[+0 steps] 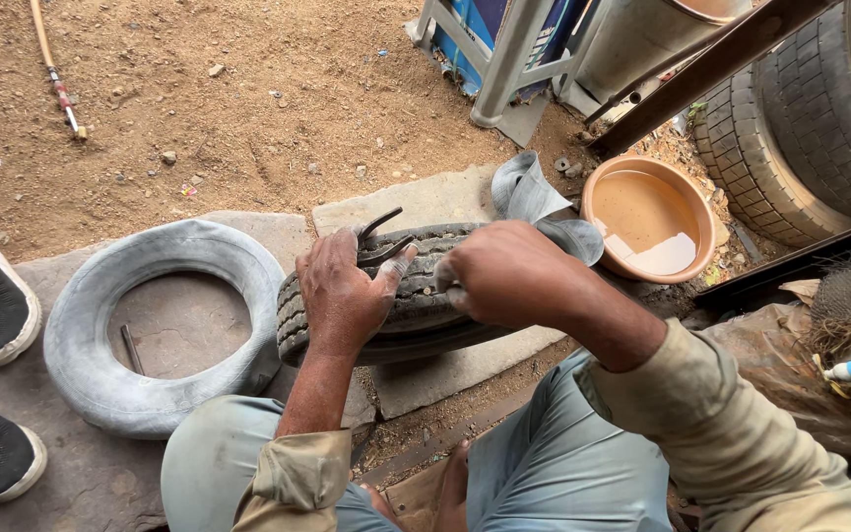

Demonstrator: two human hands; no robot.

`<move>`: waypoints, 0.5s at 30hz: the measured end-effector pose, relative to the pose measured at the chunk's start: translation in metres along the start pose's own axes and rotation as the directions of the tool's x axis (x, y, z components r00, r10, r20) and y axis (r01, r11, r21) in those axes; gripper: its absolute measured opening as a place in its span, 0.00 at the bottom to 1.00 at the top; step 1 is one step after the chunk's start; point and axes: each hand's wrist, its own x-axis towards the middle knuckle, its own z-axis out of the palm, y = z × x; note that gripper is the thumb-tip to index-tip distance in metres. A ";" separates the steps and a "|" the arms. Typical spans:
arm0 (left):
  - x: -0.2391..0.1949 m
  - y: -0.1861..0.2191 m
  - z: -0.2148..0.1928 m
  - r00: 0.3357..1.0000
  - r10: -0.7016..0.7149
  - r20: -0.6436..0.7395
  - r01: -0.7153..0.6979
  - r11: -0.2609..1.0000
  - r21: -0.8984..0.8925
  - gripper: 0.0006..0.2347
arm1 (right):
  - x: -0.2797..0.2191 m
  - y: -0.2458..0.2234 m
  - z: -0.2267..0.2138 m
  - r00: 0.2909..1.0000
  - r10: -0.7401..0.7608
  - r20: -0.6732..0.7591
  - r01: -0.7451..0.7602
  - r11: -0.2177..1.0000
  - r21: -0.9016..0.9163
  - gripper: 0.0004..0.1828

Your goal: The person uses a metal tool to remove a nail from a tire. They then inspect the tire and a separate inner tube, turning them over to examine the surfaces.

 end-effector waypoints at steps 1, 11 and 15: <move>0.000 0.002 -0.001 1.000 -0.010 0.011 0.010 1.000 0.002 0.23 | 0.004 -0.002 -0.003 0.999 -0.002 0.039 0.004 0.998 -0.069 0.07; -0.003 -0.003 -0.005 0.999 -0.032 0.039 0.031 0.999 0.029 0.24 | 0.033 0.030 0.002 0.981 -0.067 0.180 -0.025 0.884 0.467 0.13; -0.005 -0.009 -0.006 0.999 -0.043 0.019 0.043 0.999 0.011 0.23 | 0.014 0.019 0.019 0.999 -0.054 0.000 0.048 0.892 0.449 0.12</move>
